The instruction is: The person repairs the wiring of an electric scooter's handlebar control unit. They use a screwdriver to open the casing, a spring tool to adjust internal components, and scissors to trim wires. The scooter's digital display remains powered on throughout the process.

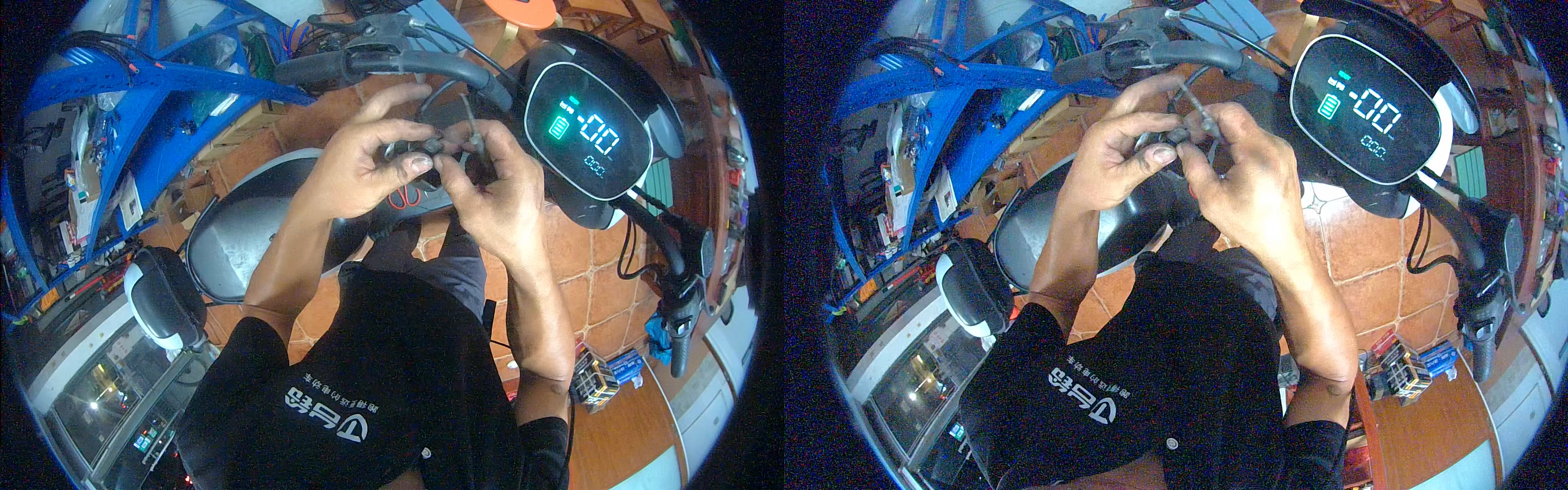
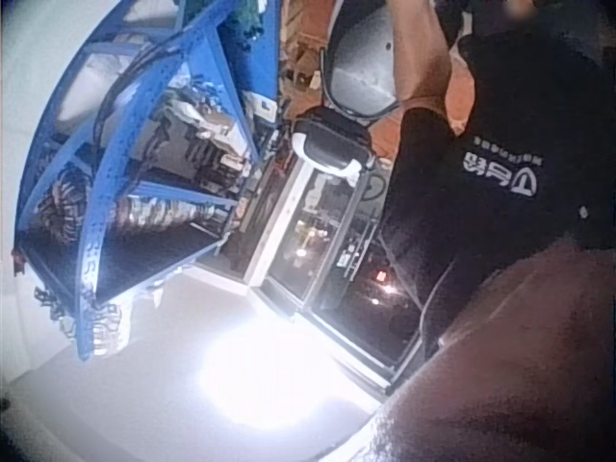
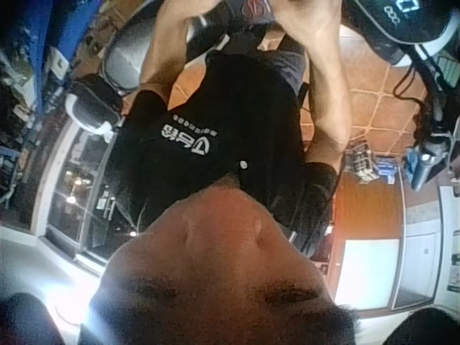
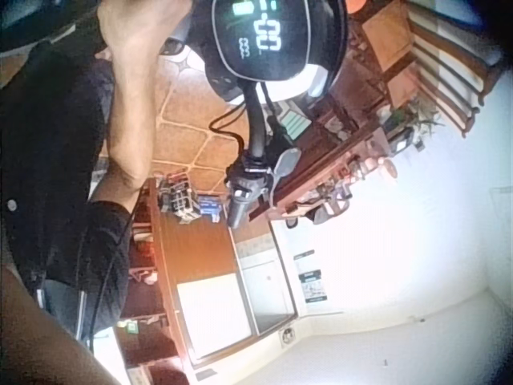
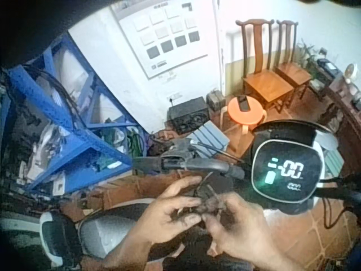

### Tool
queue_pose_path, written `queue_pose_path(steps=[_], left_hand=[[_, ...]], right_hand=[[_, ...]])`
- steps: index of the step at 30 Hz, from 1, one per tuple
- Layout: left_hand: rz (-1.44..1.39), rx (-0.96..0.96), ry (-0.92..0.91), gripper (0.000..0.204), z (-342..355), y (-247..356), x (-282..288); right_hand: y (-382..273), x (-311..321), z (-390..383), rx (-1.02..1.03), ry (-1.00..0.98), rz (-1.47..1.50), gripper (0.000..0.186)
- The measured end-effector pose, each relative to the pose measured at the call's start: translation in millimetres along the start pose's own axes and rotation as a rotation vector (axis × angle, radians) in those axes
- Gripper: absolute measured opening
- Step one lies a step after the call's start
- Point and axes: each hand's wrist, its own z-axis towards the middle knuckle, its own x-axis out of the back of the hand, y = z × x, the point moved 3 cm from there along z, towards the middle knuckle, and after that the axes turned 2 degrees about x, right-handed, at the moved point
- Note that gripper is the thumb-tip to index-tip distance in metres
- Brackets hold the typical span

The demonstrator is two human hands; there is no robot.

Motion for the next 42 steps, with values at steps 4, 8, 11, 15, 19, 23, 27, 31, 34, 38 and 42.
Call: queue_pose_path(steps=[4,8,11,15,19,23,27,31,34,38,42], left_hand=[[-0.035,0.021,-0.039,0.032,3,-5,5],[-0.256,0.035,-0.073,0.031,2,-11,-1],[-0.376,0.114,-0.102,0.034,0,-12,-5],[-0.374,0.059,-0.092,0.034,4,-5,-4],[-0.423,-0.018,-0.036,0.034,4,-7,-11],[-0.481,0.042,0.014,0.042,1,-13,-14],[-0.602,0.062,0.009,0.031,-5,-24,-14],[-0.584,0.002,0.021,0.028,1,-23,-11],[-0.543,0.008,-0.001,0.030,2,-25,-9],[-0.526,0.017,-0.017,0.036,1,-26,-9],[-0.499,-0.020,-0.033,0.030,5,-25,-7]], right_hand=[[-2,6,-1,0.123,-0.029,-0.011,0.022],[-14,18,-5,0.213,-0.091,-0.236,0.027],[-22,20,-4,0.243,-0.089,-0.278,0.028],[-30,23,-5,0.273,-0.109,-0.348,0.029],[-33,22,-4,0.262,-0.058,-0.364,0.027],[-38,30,1,0.251,-0.009,-0.382,0.026],[-30,30,1,0.207,-0.081,-0.384,0.023],[-32,30,-1,0.150,-0.143,-0.456,0.021],[-35,32,-1,0.135,-0.177,-0.516,0.019],[-35,32,0,0.147,-0.208,-0.562,0.020],[-35,32,-1,0.204,-0.173,-0.627,0.021]])
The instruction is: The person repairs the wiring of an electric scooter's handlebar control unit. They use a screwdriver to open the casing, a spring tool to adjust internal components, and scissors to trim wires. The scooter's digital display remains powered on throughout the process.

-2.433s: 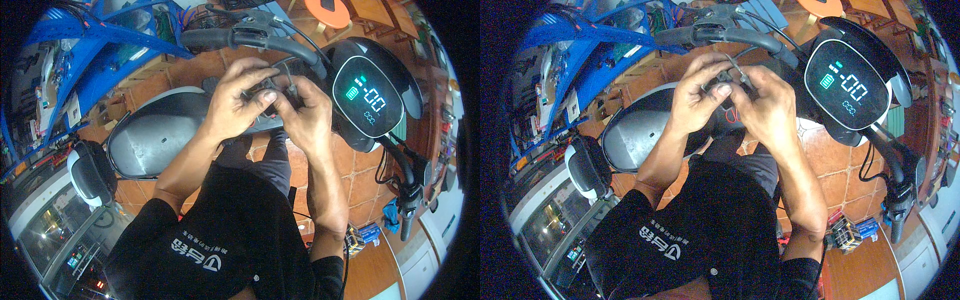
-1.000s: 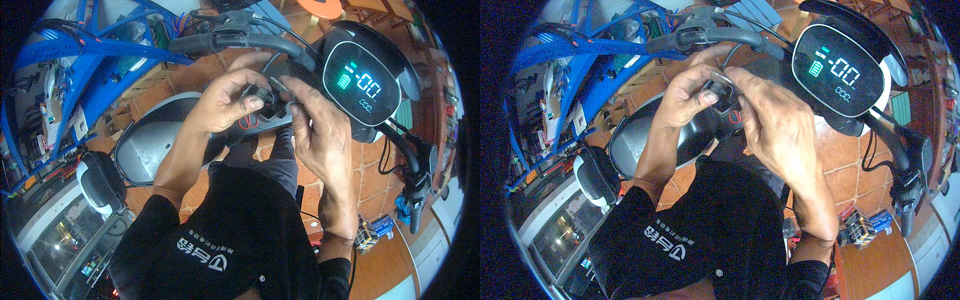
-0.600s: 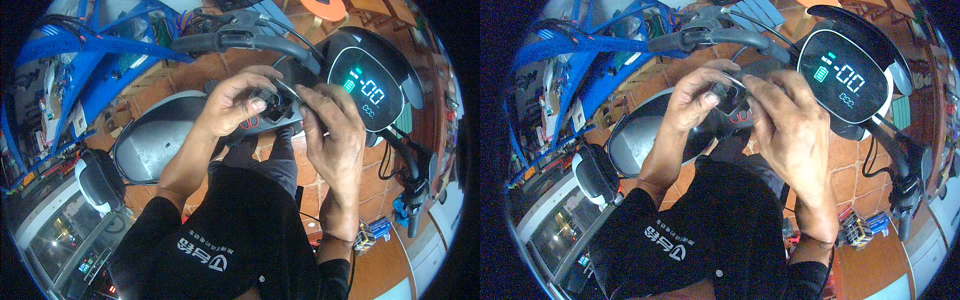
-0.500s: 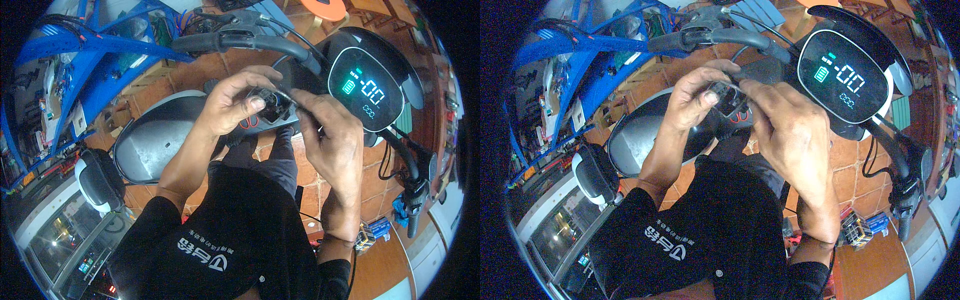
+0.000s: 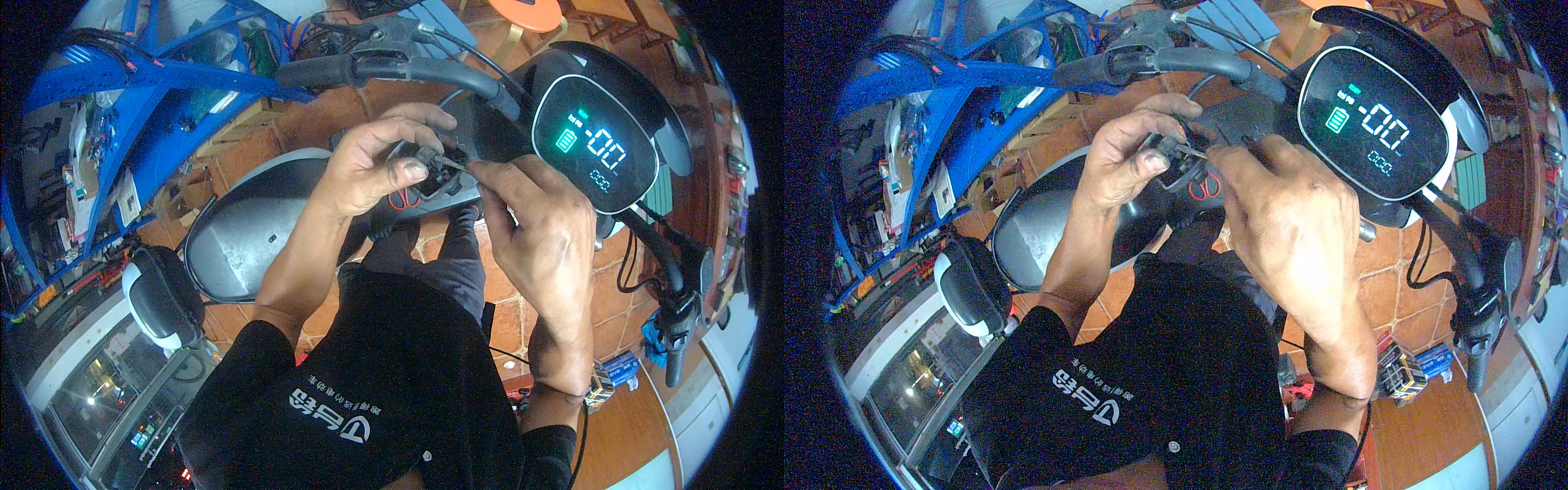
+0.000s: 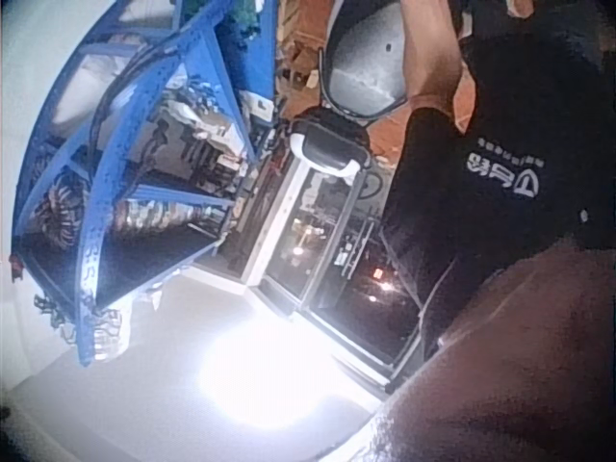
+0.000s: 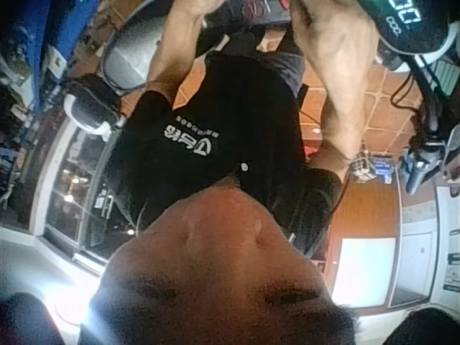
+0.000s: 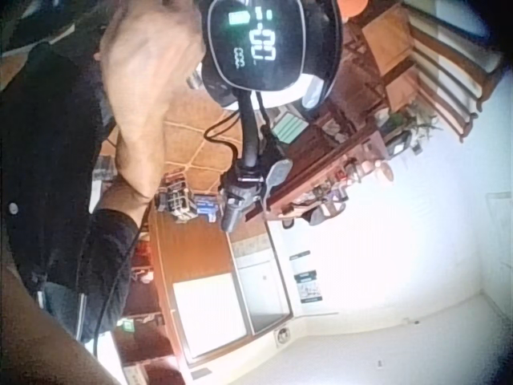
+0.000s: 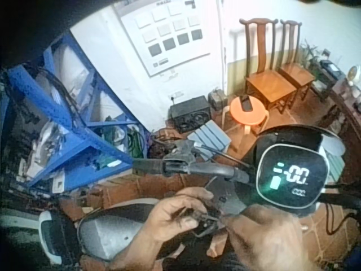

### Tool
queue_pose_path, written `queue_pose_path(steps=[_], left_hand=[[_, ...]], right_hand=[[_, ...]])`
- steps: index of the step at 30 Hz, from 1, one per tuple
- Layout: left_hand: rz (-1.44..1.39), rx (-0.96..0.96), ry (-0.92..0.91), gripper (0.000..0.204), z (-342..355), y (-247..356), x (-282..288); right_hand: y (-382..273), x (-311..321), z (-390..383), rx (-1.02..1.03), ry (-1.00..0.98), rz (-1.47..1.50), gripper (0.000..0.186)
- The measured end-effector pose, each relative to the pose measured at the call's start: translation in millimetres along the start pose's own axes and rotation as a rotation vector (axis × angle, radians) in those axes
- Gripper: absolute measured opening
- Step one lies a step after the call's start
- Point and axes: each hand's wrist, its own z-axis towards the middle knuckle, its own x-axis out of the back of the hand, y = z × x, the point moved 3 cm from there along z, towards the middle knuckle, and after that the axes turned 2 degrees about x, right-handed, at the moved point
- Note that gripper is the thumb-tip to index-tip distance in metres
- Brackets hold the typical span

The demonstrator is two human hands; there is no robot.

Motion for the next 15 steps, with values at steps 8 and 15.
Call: queue_pose_path(steps=[8,15], left_hand=[[0.044,-0.003,0.004,0.027,-0.3,2.9,-1.8],[0.187,-0.041,-0.020,0.026,1.2,8.1,-2.1]], right_hand=[[-5.6,3.2,-1.1,0.008,-0.019,-0.087,0.019],[-3.3,4.2,1.1,0.007,-0.030,-0.101,0.017]])
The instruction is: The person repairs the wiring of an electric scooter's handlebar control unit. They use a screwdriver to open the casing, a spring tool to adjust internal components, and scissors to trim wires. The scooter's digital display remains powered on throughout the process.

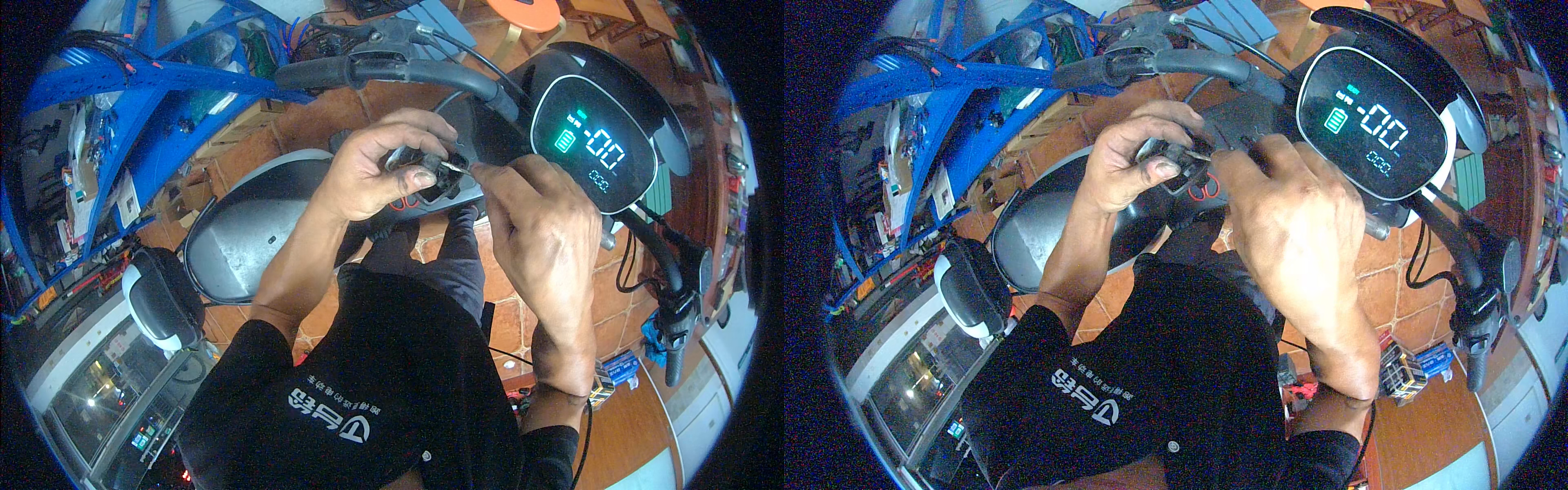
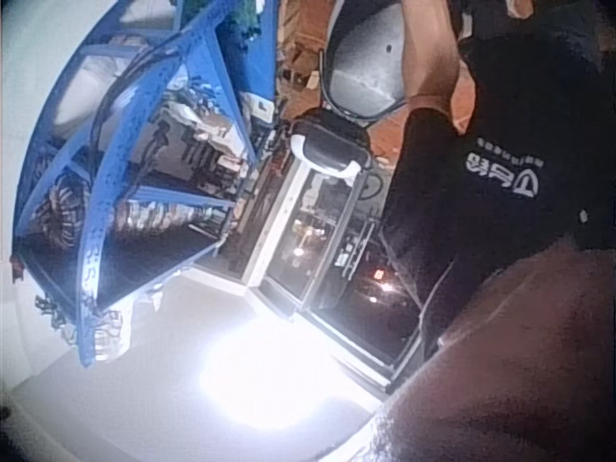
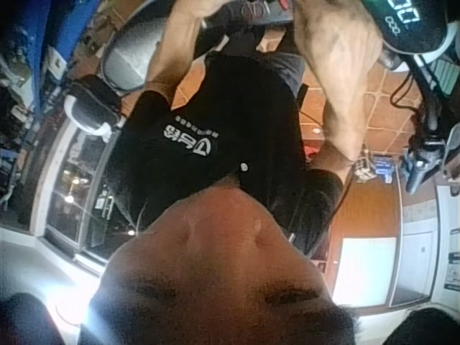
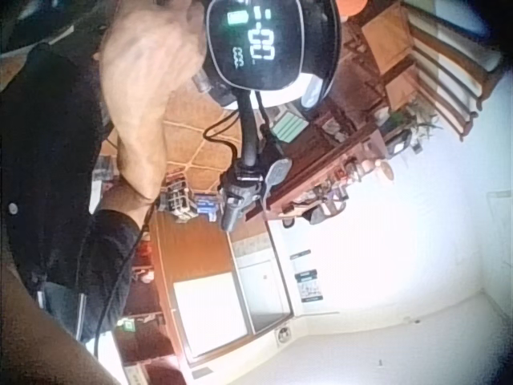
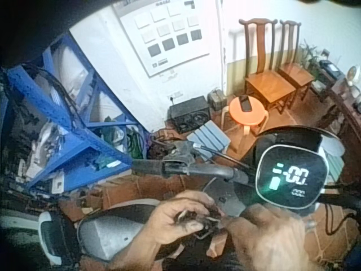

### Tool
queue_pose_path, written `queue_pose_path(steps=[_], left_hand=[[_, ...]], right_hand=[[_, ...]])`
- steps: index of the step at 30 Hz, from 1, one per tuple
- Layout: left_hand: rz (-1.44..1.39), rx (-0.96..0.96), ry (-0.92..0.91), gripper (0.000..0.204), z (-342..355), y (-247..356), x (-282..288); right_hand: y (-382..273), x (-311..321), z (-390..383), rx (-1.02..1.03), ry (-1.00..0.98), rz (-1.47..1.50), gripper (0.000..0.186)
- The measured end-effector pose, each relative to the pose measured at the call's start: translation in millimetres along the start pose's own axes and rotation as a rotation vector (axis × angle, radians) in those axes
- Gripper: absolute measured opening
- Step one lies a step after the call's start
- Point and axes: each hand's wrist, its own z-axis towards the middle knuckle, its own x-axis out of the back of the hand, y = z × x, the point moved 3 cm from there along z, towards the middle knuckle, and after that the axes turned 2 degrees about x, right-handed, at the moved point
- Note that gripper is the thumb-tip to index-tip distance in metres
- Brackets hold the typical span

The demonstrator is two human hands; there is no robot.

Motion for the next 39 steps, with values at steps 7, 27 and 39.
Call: queue_pose_path(steps=[7,27,39], left_hand=[[0.105,-0.046,-0.032,0.025,4,3,3],[0.135,-0.035,-0.044,0.035,4,2,-2],[0.185,-0.046,-0.115,0.033,8,6,-2]], right_hand=[[12,-14,-1,-0.095,0.001,0.225,0.016],[13,-23,-7,0.077,0.092,0.002,0.023],[4,-20,-4,0.076,0.035,-0.063,0.033]])
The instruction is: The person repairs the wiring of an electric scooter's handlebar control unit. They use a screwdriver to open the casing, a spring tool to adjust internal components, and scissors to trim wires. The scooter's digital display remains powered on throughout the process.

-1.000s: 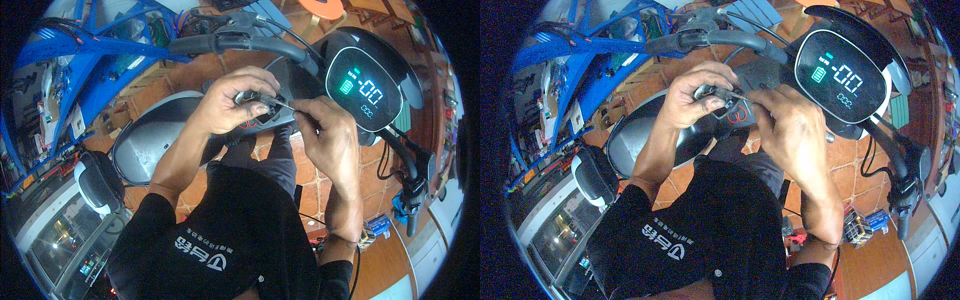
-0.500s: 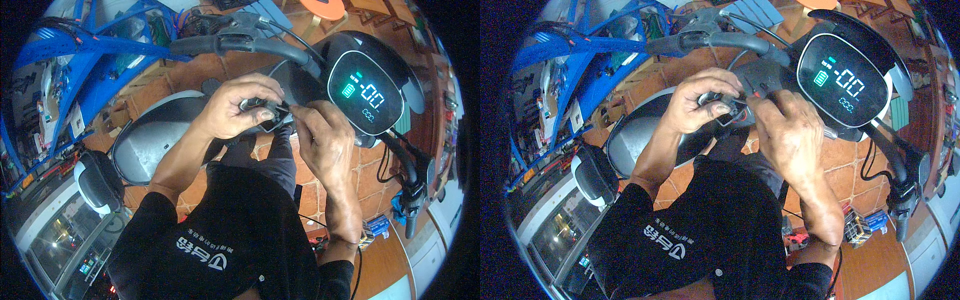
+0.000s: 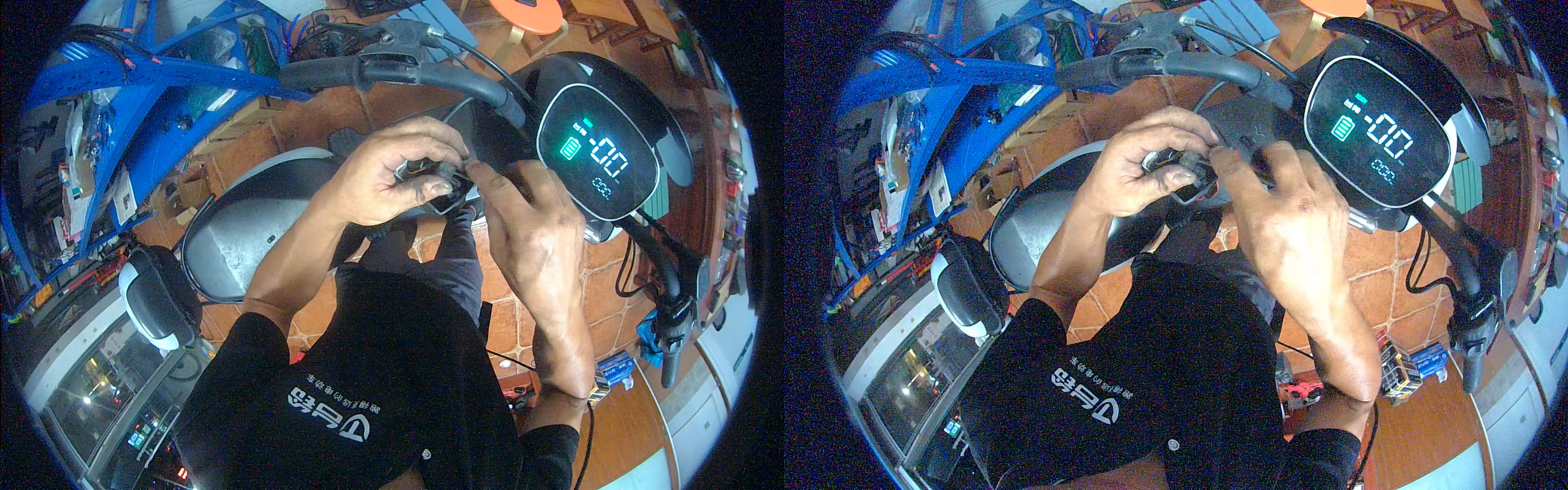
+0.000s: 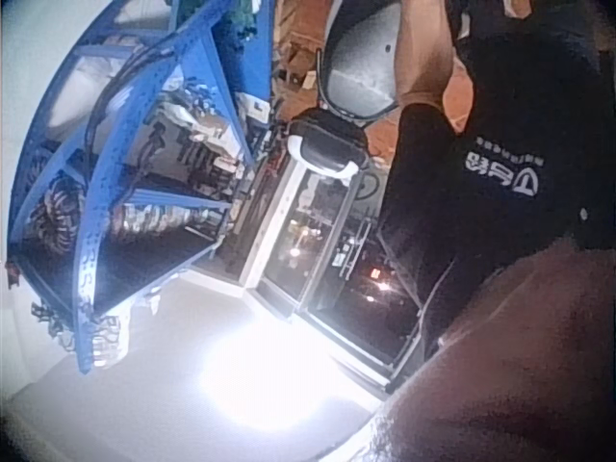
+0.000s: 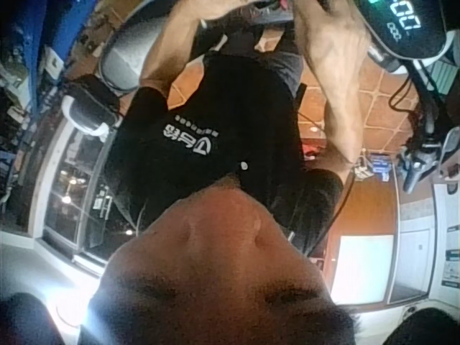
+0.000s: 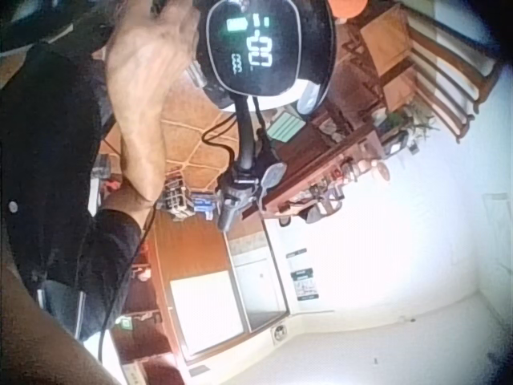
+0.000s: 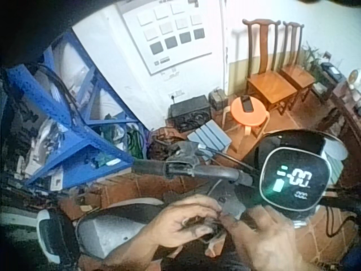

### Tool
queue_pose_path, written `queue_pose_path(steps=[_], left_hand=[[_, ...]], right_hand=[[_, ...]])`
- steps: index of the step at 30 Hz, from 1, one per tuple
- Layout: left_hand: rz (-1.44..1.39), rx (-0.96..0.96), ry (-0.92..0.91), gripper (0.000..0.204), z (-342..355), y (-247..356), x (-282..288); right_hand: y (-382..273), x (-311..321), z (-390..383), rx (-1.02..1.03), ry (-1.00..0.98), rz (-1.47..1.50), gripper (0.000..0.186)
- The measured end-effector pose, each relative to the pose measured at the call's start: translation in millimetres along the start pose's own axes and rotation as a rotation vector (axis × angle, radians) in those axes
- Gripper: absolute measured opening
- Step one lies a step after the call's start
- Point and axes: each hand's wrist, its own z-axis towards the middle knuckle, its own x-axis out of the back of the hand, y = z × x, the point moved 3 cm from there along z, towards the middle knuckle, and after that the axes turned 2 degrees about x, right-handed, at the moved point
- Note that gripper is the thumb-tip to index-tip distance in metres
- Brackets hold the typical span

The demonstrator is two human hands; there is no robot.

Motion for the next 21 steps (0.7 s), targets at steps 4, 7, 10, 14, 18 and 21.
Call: queue_pose_path(steps=[4,7,10,14,18,21], left_hand=[[0.056,-0.028,-0.030,0.030,1,0,0],[0.099,-0.067,-0.039,0.029,3,1,-2],[0.150,-0.078,-0.057,0.028,4,3,-3],[0.192,-0.088,-0.081,0.028,4,4,-3],[0.194,-0.082,-0.065,0.026,3,3,-3],[0.163,-0.105,-0.033,0.027,5,3,-3]], right_hand=[[-3,3,2,0.032,-0.077,-0.070,0.029],[-7,11,9,0.045,-0.134,-0.130,0.022],[-9,16,16,0.070,-0.164,-0.162,0.013],[-12,19,21,0.080,-0.201,-0.187,0.007],[-13,18,24,0.102,-0.211,-0.205,0.006],[-12,18,25,0.085,-0.200,-0.205,0.005]])
